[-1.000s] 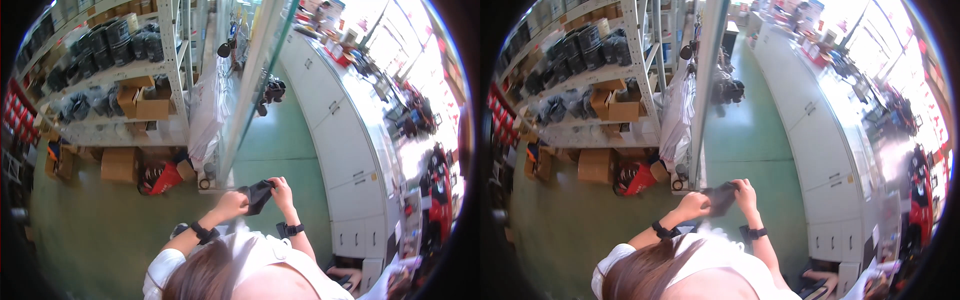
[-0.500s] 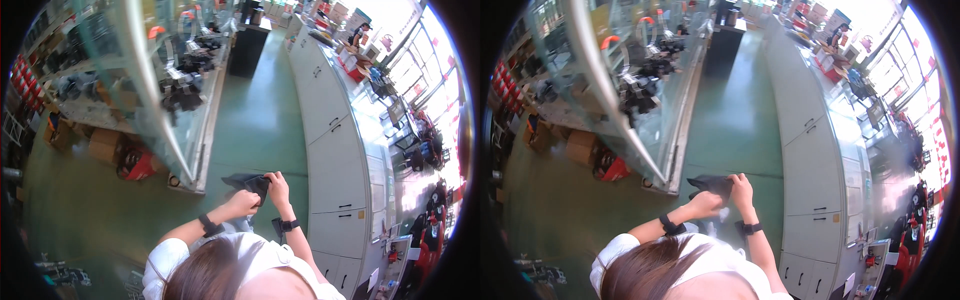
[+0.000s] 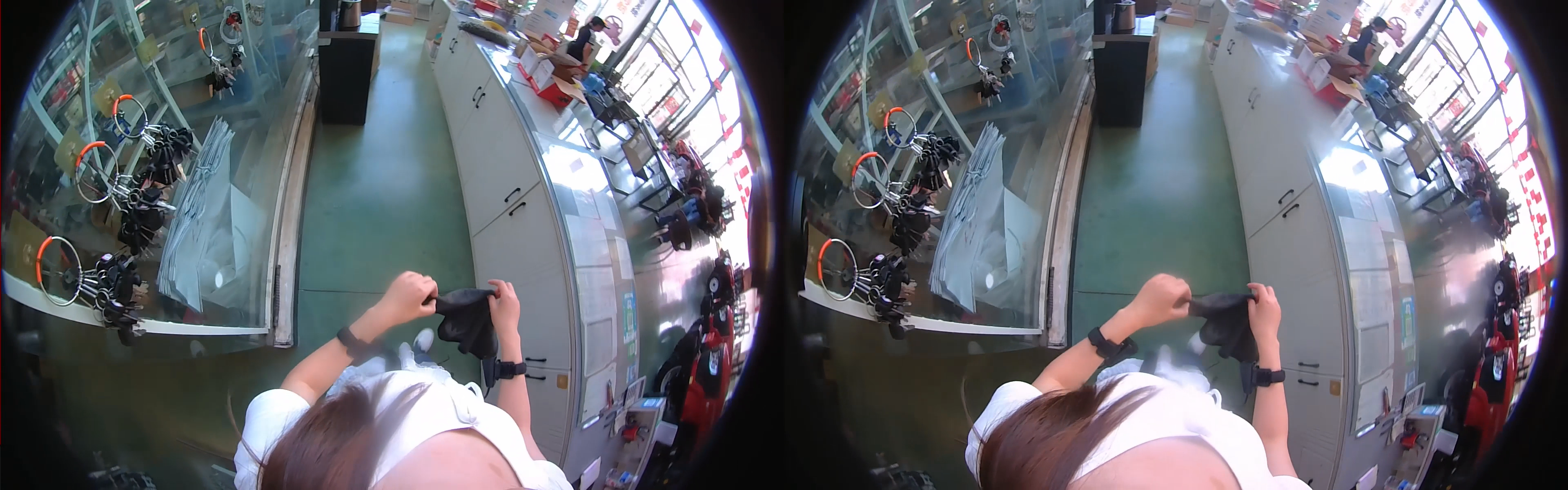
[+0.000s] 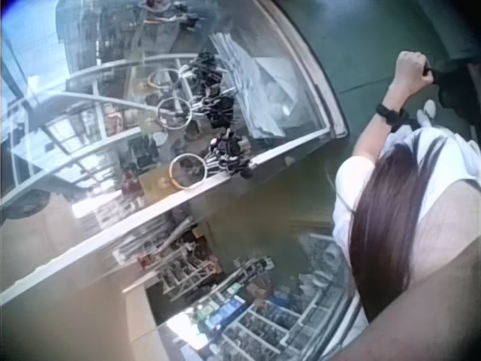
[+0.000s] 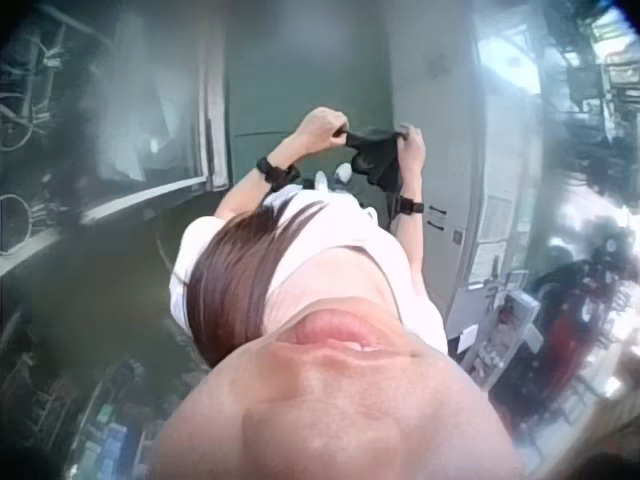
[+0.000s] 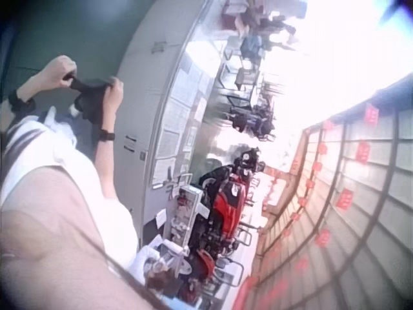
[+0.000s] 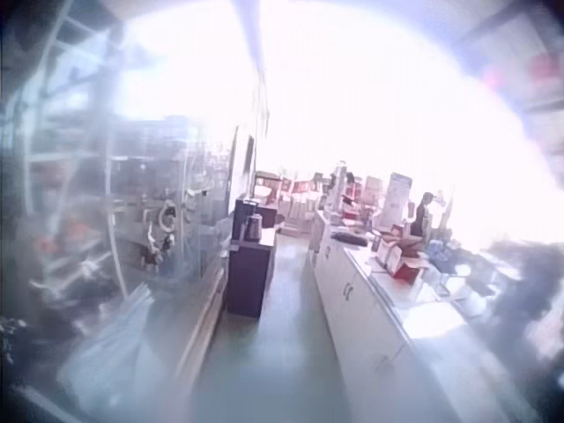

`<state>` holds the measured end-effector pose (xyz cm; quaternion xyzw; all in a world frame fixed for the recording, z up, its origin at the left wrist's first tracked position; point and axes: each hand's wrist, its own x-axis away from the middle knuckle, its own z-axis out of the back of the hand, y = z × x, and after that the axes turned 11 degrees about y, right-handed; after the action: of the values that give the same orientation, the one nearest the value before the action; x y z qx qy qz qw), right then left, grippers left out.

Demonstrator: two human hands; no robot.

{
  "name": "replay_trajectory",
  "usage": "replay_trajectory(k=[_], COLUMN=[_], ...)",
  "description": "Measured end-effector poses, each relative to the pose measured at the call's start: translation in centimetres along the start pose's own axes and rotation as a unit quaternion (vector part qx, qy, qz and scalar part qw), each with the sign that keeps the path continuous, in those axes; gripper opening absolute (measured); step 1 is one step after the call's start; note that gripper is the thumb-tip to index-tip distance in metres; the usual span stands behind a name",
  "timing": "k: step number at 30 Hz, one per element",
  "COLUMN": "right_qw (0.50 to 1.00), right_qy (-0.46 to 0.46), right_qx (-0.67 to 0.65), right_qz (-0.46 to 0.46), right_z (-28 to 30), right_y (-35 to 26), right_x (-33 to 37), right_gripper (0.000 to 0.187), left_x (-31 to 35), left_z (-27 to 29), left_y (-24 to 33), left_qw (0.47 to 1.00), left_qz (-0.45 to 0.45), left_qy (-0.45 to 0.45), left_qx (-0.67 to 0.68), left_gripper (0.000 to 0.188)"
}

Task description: The person retrieves a black cloth from a shelf, carries it through a showroom area past tractors, and enters a small room where they rinse the cloth in a sink under running water and then apply a cleaning solution to the cloth using a spray bottle.

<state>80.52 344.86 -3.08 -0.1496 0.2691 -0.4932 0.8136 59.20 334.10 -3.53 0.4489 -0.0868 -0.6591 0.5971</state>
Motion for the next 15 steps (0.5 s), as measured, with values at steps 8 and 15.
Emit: replay_trajectory(k=[8,15], right_qw=[0.976,0.975], right_qy=[-0.046,-0.071], right_qx=[-0.039,-0.106], right_qz=[0.207,0.184], right_z=[-5.8,-9.1], right_y=[2.9,4.8], right_x=[-14.7,-26.5], right_gripper=[0.016,0.013], left_x=[-4.6,-20.7], left_z=[-2.0,-1.2], left_y=[-9.9,-14.4], left_qw=[0.949,0.945], left_qz=[0.314,0.299], left_qy=[-0.033,0.107], left_qx=[0.009,-0.080], left_gripper=[0.019,0.015])
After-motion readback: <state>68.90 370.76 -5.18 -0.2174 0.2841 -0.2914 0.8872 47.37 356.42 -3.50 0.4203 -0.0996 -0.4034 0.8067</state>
